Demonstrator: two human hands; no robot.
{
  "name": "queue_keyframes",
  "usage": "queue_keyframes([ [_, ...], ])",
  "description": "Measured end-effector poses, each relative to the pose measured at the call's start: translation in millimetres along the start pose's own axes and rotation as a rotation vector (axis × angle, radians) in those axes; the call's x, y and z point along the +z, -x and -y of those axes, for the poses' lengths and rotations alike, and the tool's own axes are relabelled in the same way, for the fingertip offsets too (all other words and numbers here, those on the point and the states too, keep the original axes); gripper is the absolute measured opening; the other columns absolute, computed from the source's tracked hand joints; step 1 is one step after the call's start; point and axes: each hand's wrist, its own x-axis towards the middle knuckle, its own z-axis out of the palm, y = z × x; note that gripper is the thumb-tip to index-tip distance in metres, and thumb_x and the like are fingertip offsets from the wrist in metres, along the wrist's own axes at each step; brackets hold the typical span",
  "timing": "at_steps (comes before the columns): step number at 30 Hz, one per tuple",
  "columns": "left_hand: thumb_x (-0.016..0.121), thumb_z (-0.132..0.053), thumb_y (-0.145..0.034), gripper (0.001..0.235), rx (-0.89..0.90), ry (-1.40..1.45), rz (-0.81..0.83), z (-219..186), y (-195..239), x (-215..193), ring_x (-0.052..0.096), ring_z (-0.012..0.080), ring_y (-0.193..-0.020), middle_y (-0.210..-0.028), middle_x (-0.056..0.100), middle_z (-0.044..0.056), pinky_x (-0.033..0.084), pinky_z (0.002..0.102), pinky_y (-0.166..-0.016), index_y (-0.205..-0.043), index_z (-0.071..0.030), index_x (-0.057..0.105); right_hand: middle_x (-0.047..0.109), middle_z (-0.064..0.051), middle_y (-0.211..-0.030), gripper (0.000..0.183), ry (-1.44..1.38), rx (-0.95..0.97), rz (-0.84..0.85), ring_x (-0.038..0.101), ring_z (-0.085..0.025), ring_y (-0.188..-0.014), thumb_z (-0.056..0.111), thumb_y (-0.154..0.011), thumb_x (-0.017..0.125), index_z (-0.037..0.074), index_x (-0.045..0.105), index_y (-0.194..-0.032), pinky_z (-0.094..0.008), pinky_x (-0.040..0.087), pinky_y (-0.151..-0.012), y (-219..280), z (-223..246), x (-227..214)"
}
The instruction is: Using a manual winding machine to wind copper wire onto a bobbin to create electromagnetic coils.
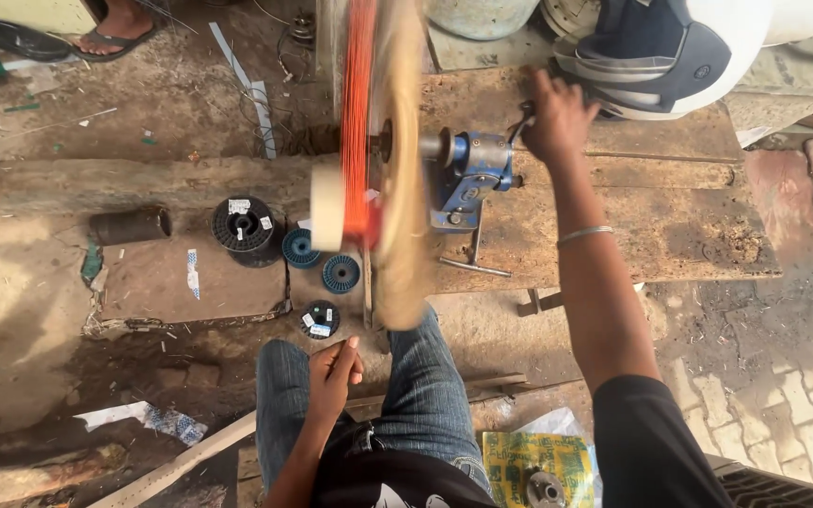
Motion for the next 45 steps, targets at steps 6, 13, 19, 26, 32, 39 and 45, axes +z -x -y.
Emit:
queue_keyframes([
  [6, 0.056, -0.027, -0.102, 0.049, 0.046, -0.017, -0.033, -5.8, -3.1, -5.4, 0.048, 0.0080, -0.042, -0.049, 0.054, 0.003, 0.037, 0.026, -0.042, -0.061, -0.002, 0.060, 0.061, -0.009, -0.135, 0.057, -0.054, 0.039, 0.300, 0.054, -0.041, -0.126, 0.041, -0.100, 0.071, 0.032, 0.046, -0.150, -0.069, 0.035, -0.105, 44.4, 0.6, 63.1],
  [13, 0.058, -0.028, -0.101, 0.047, 0.008, 0.027, -0.045, -22.4, 0.4, 2.2, 0.047, 0.0073, -0.045, -0.050, 0.052, 0.001, 0.036, 0.025, -0.044, -0.061, -0.003, 0.058, 0.065, -0.002, -0.119, 0.047, -0.005, -0.039, 0.399, 0.055, -0.028, -0.116, 0.060, -0.080, 0.073, 0.025, 0.070, -0.112, -0.057, 0.035, -0.103, 135.6, 0.8, 62.4],
  [19, 0.058, -0.030, -0.103, 0.050, 0.090, 0.030, -0.065, -31.2, 1.3, 9.7, 0.045, 0.0063, -0.045, -0.050, 0.050, 0.000, 0.035, 0.024, -0.044, -0.060, -0.005, 0.056, 0.069, 0.002, -0.082, 0.032, -0.059, -0.026, 0.265, 0.059, -0.021, -0.091, 0.049, -0.088, 0.076, 0.017, 0.073, -0.087, -0.050, 0.038, -0.101, 202.0, 2.1, 3.0],
  [26, 0.059, -0.029, -0.101, 0.047, 0.075, 0.101, -0.055, -26.4, 6.6, 8.3, 0.044, 0.0064, -0.043, -0.049, 0.050, 0.001, 0.033, 0.025, -0.041, -0.060, -0.005, 0.058, 0.067, 0.007, -0.076, 0.007, -0.130, -0.181, -0.302, 0.056, -0.017, -0.085, 0.024, -0.097, 0.079, 0.022, 0.080, -0.103, -0.040, 0.035, -0.097, 187.9, -14.9, -54.6],
  [32, 0.055, -0.026, -0.104, 0.052, 0.157, 0.146, -0.006, -28.4, 0.1, 11.9, 0.039, 0.0061, -0.040, -0.047, 0.049, 0.000, 0.030, 0.025, -0.039, -0.055, -0.007, 0.052, 0.065, 0.007, -0.076, 0.013, -0.137, -0.106, -0.423, 0.054, -0.018, -0.087, 0.032, -0.098, 0.086, 0.022, 0.081, -0.105, -0.035, 0.031, -0.086, 96.5, -21.3, -59.9],
  [39, 0.052, -0.025, -0.104, 0.056, 0.216, 0.134, 0.023, -37.7, -1.1, 15.7, 0.038, 0.0068, -0.037, -0.044, 0.049, 0.001, 0.029, 0.026, -0.039, -0.052, -0.006, 0.051, 0.072, 0.003, -0.101, 0.045, -0.165, -0.091, -0.461, 0.055, -0.023, -0.105, 0.037, -0.086, 0.088, 0.022, 0.074, -0.126, -0.044, 0.037, -0.095, 26.5, -4.6, -24.0],
  [45, 0.048, -0.027, -0.108, 0.060, 0.263, 0.214, 0.038, -58.6, -5.5, 22.8, 0.036, 0.0074, -0.042, -0.046, 0.044, 0.001, 0.028, 0.027, -0.043, -0.051, -0.008, 0.044, 0.063, -0.013, -0.127, 0.082, -0.113, -0.042, -0.165, 0.053, -0.036, -0.113, 0.045, -0.070, 0.089, 0.028, 0.056, -0.143, -0.052, 0.037, -0.096, 23.4, -7.1, 49.0],
])
